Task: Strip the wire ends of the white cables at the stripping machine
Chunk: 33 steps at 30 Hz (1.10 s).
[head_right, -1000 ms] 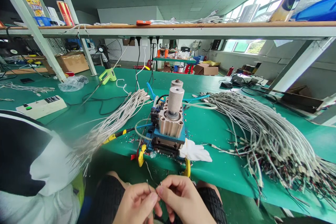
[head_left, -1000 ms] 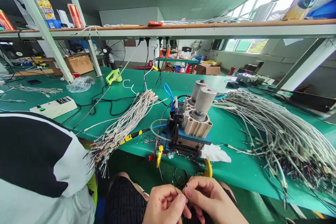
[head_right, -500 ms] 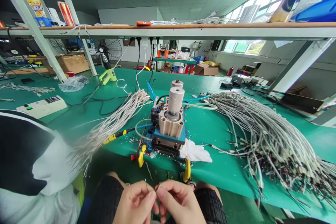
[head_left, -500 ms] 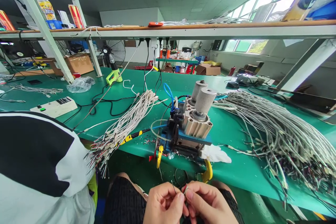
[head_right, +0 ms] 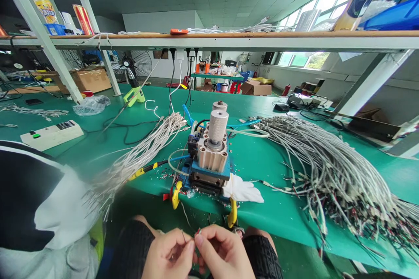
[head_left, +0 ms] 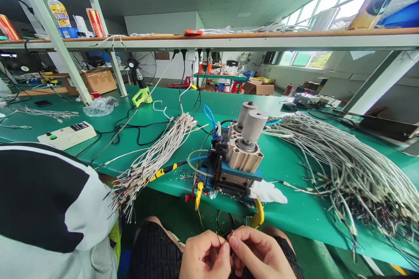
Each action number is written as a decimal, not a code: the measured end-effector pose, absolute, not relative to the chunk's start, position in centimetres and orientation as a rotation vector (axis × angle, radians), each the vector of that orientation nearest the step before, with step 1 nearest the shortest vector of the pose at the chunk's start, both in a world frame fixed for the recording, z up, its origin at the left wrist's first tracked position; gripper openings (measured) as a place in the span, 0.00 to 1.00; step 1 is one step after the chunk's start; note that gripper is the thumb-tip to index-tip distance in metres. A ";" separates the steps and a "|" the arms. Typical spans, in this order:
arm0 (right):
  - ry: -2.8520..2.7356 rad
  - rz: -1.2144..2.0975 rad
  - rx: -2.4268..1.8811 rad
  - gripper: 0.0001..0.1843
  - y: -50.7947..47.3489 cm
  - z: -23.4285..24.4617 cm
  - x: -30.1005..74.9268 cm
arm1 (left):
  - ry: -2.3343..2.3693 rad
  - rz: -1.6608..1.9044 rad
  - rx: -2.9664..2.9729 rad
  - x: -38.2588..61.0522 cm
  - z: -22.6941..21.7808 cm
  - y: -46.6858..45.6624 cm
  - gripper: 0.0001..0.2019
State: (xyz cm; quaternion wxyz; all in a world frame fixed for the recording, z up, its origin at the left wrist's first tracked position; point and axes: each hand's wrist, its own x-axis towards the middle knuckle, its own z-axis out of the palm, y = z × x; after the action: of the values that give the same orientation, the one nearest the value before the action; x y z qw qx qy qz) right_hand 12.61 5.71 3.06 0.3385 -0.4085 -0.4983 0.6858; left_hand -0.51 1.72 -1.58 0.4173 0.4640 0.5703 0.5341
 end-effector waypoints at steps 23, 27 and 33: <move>-1.229 1.859 -0.936 0.24 5.5 2.1 12.4 | 1.181 1.236 0.787 -1.0 1.5 1.9 0.32; -1.202 1.861 -0.956 0.25 5.4 2.2 12.2 | 1.186 1.244 0.772 -1.1 2.0 1.8 0.32; -1.078 1.802 -0.988 0.25 5.2 2.8 11.5 | 1.196 1.274 0.759 -0.8 2.3 1.7 0.31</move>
State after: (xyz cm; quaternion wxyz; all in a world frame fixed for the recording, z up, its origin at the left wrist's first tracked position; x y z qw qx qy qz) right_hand 11.48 5.20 2.79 0.3991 -0.3903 -0.4261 0.7119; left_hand -0.78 1.69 2.31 0.5798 0.3245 0.5116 0.5448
